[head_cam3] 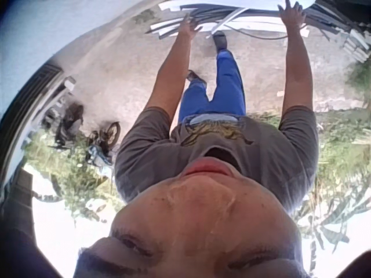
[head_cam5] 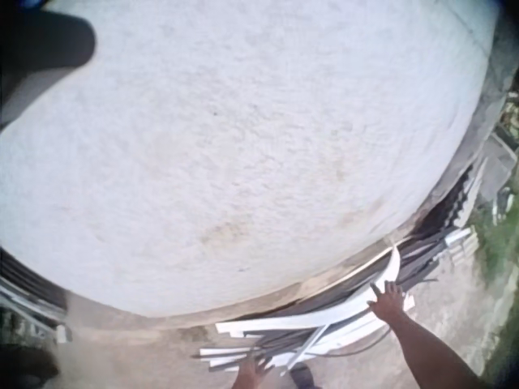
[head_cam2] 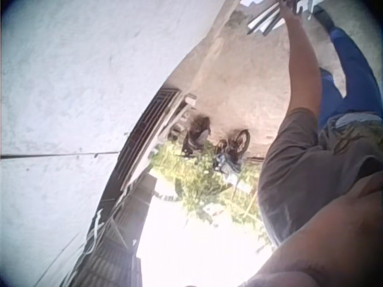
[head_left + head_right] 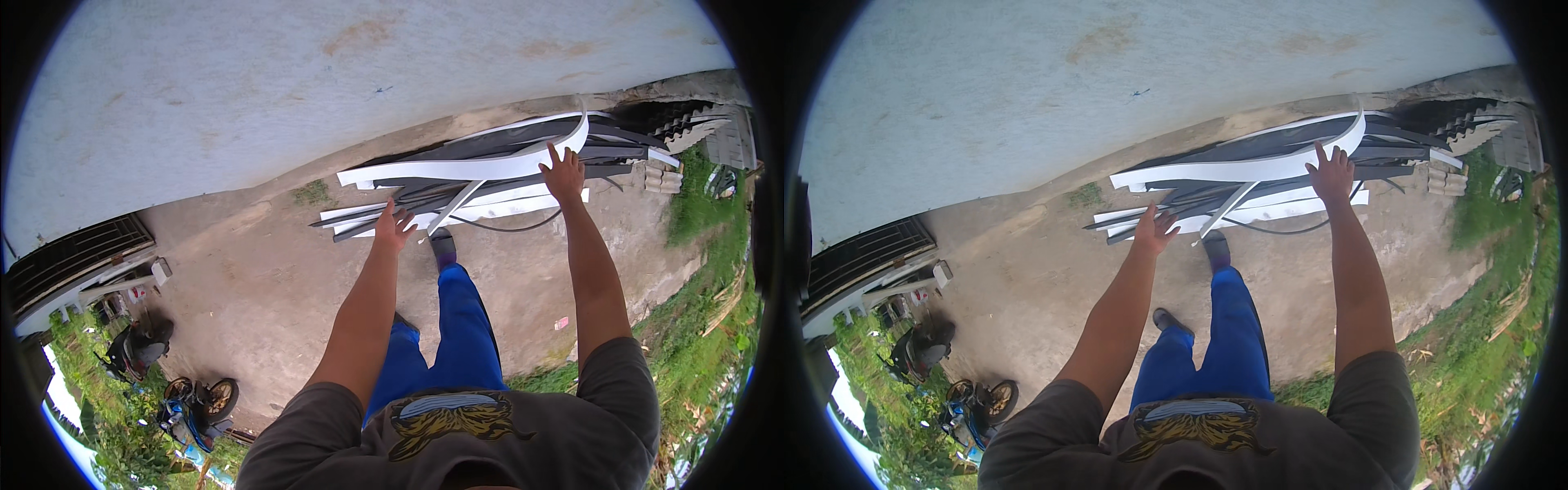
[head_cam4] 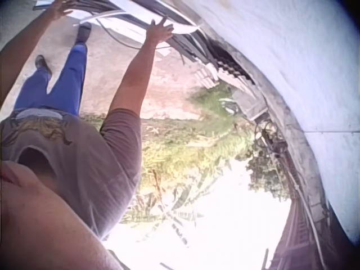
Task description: The person sweeps debris into a white sack using a broom, then picks up and stacks long black rubber strips and white plastic pieces. They move the materials outside and return to sweep more debris into the sack.
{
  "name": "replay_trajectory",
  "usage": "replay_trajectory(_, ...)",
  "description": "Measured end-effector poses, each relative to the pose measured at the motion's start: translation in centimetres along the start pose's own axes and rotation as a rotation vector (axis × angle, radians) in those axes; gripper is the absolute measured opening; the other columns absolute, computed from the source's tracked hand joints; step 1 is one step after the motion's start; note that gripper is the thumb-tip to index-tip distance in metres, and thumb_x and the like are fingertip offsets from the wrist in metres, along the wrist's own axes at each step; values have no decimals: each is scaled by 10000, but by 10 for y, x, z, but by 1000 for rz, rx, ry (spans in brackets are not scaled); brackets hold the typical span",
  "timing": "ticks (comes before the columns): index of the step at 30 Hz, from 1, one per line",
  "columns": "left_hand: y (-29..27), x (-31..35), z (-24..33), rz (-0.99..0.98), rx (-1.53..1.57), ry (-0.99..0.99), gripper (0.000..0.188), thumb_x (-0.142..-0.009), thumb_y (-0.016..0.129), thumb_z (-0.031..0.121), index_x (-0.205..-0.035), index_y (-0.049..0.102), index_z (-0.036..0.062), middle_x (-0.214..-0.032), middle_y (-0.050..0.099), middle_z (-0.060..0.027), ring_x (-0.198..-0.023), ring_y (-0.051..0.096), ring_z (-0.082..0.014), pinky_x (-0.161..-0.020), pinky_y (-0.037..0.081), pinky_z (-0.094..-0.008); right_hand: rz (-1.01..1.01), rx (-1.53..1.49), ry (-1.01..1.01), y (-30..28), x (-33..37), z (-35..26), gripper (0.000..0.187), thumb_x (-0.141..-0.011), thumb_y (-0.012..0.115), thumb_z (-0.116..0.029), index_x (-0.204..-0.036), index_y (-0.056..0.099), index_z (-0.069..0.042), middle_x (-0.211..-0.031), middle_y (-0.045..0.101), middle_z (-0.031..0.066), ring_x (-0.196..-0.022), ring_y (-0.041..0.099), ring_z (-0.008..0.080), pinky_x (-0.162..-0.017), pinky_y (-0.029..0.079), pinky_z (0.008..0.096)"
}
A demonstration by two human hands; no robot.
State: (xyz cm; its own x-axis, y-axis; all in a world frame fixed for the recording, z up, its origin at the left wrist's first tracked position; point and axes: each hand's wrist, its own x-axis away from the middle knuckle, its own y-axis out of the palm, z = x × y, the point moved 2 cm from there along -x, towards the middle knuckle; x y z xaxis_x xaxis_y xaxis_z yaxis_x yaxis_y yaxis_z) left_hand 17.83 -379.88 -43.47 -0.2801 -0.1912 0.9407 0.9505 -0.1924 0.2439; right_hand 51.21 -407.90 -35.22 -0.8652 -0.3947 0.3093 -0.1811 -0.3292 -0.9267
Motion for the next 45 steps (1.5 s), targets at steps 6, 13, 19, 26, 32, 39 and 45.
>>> replay_trajectory(6, -42, 35, 15, 0, -67, 37, 635, -988, 552, 462, -1488, 348, 128, -1442, 462, -125, -1256, 526, -356, -1048, 387, -527, -85, -254, -172, 36, 88, -123, 640, -906, 652, -425, -1463, 428, -201, -1381, 478, 200, -1331, 428, 357, -1070, 363, 513)
replay_trajectory(13, -171, 74, 65, 49, -80, 150, 616, -968, 576, 449, -1463, 395, 130, -1359, 556, -99, -1160, 591, -321, -992, 417, -496, -41, -330, -466, -8, 163, -293, 648, -873, 691, -399, -1434, 465, -169, -1354, 494, 210, -1265, 477, 379, -1016, 412, 510)
replay_trajectory(19, -267, 132, 146, 42, -140, 340, 452, -918, 649, 449, -1258, 596, 155, -1070, 638, -2, -890, 659, -178, -714, 457, -379, 14, -376, -660, -104, 218, -463, 766, -848, 689, -487, -1489, 389, -195, -1347, 487, 214, -1251, 488, 400, -996, 435, 520)
replay_trajectory(26, -406, 224, 264, 105, -326, 526, 467, -928, 628, 424, -1253, 611, 89, -1113, 676, -57, -885, 669, -186, -751, 474, -353, 68, -402, -816, -209, 296, -660, 823, -838, 677, -541, -1508, 356, -187, -1383, 475, 260, -1259, 500, 418, -980, 465, 522)
replay_trajectory(32, -491, 285, 377, 181, -149, 611, 442, -934, 638, 392, -1240, 618, 73, -1079, 684, -67, -850, 674, -183, -725, 481, -343, -2, -382, -941, -272, 333, -802, 805, -852, 672, -515, -1517, 338, -208, -1408, 459, 247, -1280, 485, 402, -986, 466, 524)
replay_trajectory(39, -562, 270, 509, 172, -9, 665, 445, -938, 653, 383, -1249, 610, 67, -1073, 689, -78, -845, 685, -188, -712, 497, -316, -25, -395, -1050, -312, 324, -960, 785, -876, 657, -497, -1508, 334, -163, -1375, 474, 211, -1250, 503, 394, -984, 478, 464)
replay_trajectory(45, -615, 275, 631, 256, -53, 604, 468, -931, 655, 384, -1257, 600, 53, -1103, 683, -90, -855, 690, -206, -711, 487, -323, -62, -343, -1084, -355, 306, -1094, 793, -874, 645, -538, -1510, 327, -187, -1368, 477, 224, -1228, 529, 393, -933, 500, 500)
